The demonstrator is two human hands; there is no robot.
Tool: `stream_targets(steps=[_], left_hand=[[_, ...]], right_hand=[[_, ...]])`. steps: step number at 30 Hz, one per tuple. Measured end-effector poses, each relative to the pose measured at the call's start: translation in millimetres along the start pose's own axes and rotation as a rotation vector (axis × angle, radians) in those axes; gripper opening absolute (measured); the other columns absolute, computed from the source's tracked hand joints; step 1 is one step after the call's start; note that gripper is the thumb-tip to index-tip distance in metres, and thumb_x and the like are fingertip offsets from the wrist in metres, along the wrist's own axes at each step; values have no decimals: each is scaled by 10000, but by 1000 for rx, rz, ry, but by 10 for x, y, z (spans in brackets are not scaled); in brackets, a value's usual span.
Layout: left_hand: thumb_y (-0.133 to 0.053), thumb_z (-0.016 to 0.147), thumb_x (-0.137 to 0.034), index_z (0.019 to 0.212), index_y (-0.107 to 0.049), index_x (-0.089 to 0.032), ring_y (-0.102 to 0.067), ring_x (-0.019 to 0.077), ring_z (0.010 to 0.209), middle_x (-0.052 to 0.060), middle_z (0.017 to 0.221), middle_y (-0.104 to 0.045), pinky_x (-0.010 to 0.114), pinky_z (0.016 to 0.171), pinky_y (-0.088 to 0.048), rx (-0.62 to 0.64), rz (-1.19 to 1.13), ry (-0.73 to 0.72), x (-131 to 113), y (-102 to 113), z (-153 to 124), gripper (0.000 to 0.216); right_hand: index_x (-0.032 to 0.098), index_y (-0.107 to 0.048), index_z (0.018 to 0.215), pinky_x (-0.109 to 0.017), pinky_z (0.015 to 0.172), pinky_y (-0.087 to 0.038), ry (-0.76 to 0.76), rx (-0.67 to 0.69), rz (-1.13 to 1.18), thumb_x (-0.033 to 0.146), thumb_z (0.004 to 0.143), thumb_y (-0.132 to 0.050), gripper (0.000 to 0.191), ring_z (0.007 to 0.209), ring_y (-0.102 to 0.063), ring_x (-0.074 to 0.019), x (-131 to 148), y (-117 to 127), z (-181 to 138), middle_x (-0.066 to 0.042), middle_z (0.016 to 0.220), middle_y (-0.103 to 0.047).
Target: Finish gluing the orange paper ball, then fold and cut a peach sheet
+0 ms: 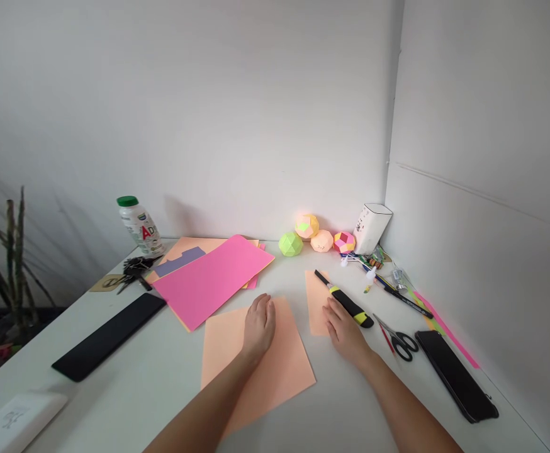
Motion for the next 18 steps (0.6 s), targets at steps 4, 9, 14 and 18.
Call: stream_targets(steps=[4,9,14,18], left_hand=[[-269,949,-359,1146,-576,-144,-531,266,1204,146,1260,-579,448,1019,-427,-7,-30,-8,-11,17,-1,423],[-264,946,-372,1088,-588,-167,-551,263,1150,126,1187,-604,457,991,-441,-16,-63,-29,-23,33,2,409],[-271,945,-369,1066,-589,-171,-562,258,1125,126,1165,-610,450,972,-451,-24,-88,-30,-22,47,-4,394],[-273,943,-370,1056,-585,-167,-554,260,1134,131,1163,-609,455,978,-446,-32,-104,-26,-5,48,-3,388]], right_hand=[[182,-648,1066,-435,1015,-473,-12,-101,30,71,875,-344,376,1235,-514,-240,3,39,-13,-128,1228,-587],[193,-661,988,-431,972,-509,-2,-174,63,18,829,-349,391,1180,-554,-231,7,47,-35,-113,1142,-618],[194,-671,962,-433,968,-513,6,-209,94,21,820,-365,379,1158,-568,-232,-15,46,-48,-112,1117,-627],[185,-675,956,-438,956,-521,8,-227,107,24,815,-371,372,1140,-579,-238,-5,63,-52,-120,1106,-632]])
Point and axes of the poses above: each hand's wrist, its own z-axis towards the middle knuckle, its own y-axis out of the back of the hand, x = y × z, the point moved 6 cm from there along z, towards the middle knuckle
